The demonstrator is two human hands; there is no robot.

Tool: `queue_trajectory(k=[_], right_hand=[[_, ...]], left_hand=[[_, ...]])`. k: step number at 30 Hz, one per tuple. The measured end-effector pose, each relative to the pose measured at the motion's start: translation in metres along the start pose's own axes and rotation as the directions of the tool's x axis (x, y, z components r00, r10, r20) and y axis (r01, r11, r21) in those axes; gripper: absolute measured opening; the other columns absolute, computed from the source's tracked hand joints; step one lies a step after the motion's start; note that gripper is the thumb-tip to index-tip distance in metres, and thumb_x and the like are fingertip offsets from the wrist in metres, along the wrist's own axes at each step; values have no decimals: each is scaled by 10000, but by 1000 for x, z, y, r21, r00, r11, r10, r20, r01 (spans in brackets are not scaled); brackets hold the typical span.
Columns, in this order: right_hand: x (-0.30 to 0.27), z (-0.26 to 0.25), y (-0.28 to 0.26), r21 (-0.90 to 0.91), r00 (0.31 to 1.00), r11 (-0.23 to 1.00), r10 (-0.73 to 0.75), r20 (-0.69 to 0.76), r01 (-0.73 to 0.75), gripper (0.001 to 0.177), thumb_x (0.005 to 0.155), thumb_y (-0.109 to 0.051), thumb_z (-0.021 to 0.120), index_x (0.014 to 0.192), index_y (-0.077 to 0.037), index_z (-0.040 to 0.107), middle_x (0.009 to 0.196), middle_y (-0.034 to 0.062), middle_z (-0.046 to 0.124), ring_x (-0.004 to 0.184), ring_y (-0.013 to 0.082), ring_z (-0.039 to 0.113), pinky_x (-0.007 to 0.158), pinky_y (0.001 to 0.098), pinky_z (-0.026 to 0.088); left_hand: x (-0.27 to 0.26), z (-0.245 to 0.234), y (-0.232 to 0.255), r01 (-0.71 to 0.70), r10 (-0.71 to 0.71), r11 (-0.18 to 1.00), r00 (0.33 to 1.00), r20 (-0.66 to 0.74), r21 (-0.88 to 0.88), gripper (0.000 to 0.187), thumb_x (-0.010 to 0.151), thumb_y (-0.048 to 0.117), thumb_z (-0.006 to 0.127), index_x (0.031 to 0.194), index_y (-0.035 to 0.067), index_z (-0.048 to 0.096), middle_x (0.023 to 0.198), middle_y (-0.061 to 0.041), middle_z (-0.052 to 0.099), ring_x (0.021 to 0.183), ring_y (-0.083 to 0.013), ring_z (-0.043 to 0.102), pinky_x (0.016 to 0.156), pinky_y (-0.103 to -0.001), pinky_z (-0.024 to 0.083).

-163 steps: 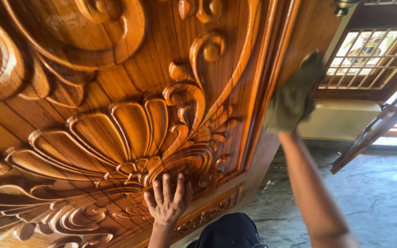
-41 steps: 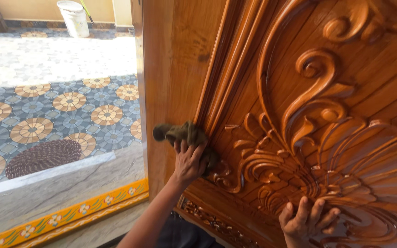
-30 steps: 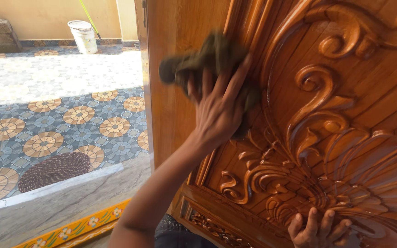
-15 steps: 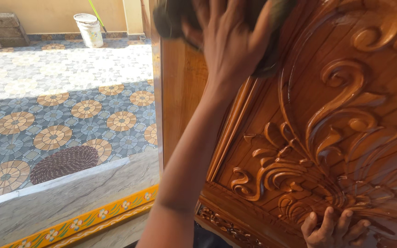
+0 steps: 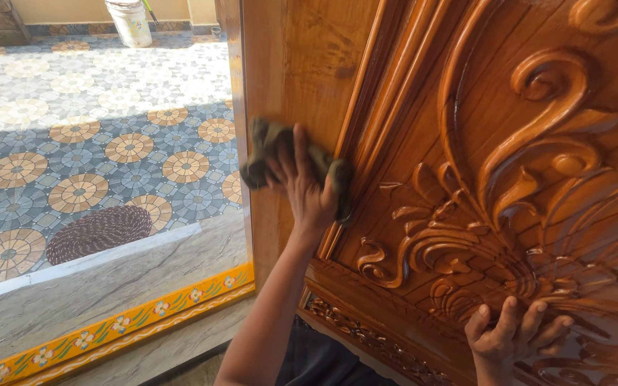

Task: The person wipes the surface of an ornately carved wooden door with a green cloth. They move the cloth across the carved floral patterns and the flat frame areas, cleaning the door continuously.

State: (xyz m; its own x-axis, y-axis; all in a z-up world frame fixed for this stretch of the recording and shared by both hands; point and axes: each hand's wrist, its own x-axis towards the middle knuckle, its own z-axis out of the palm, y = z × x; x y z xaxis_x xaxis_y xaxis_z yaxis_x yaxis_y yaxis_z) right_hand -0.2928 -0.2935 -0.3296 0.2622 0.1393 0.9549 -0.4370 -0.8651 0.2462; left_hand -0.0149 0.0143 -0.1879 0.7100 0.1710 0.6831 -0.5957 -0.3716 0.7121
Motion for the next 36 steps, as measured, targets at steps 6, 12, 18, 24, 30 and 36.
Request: queue_trajectory(k=[6,12,18,24,30,36], right_hand=[[0,-3,-3,5,999,1000,17,32,-17,521,1110,-380,469,1561,-120,486,1685,173,350,1568,467,185,1223,638,189],[1,1,-3,-10,1000,1000,4,-17,-4,515,1101,-390,466,1541,-125,488,1680,167,362,1566,454,198,1211,623,182],[1,2,-3,3,999,1000,5,-37,-4,507,1100,-388,466,1537,-132,472,1673,159,380,1568,447,204,1215,617,179],[3,-1,-4,18,1000,1000,6,-14,-6,514,1092,-382,479,1524,-103,492,1657,179,387,1560,453,202,1209,608,164],[2,-3,-6,2,1000,1000,25,8,-25,497,1092,-369,496,1504,-90,522,1628,196,429,1550,466,235,1196,603,186],[0,-2,-2,45,1000,999,-1,-6,2,443,1111,-365,508,1467,-102,529,1639,190,441,1566,470,240,1216,616,199]], left_hand=[[-86,32,-102,227,-238,953,971,-33,-199,894,1026,670,378,1668,94,139,1726,-201,185,1635,-393,51,1273,-561,-68],[-178,57,-175,387,-415,903,896,-154,-185,853,1037,668,209,1660,94,114,1743,-151,118,1609,-378,44,1273,-511,-10],[-239,89,-101,704,-795,537,607,1,-465,778,1019,581,145,1652,134,91,1728,-110,83,1585,-321,59,1272,-516,27],[-244,86,-27,190,-192,971,981,1,-146,803,1029,391,318,1650,30,-42,1713,-308,-24,1573,-486,-112,1195,-665,-142],[-167,78,9,-225,213,974,929,302,6,966,862,425,584,1616,73,93,1613,-278,239,1518,-509,150,1172,-750,-81],[-80,55,80,-425,419,905,889,183,-7,954,938,437,545,1624,-13,58,1597,-369,298,1475,-565,266,1144,-782,-46]])
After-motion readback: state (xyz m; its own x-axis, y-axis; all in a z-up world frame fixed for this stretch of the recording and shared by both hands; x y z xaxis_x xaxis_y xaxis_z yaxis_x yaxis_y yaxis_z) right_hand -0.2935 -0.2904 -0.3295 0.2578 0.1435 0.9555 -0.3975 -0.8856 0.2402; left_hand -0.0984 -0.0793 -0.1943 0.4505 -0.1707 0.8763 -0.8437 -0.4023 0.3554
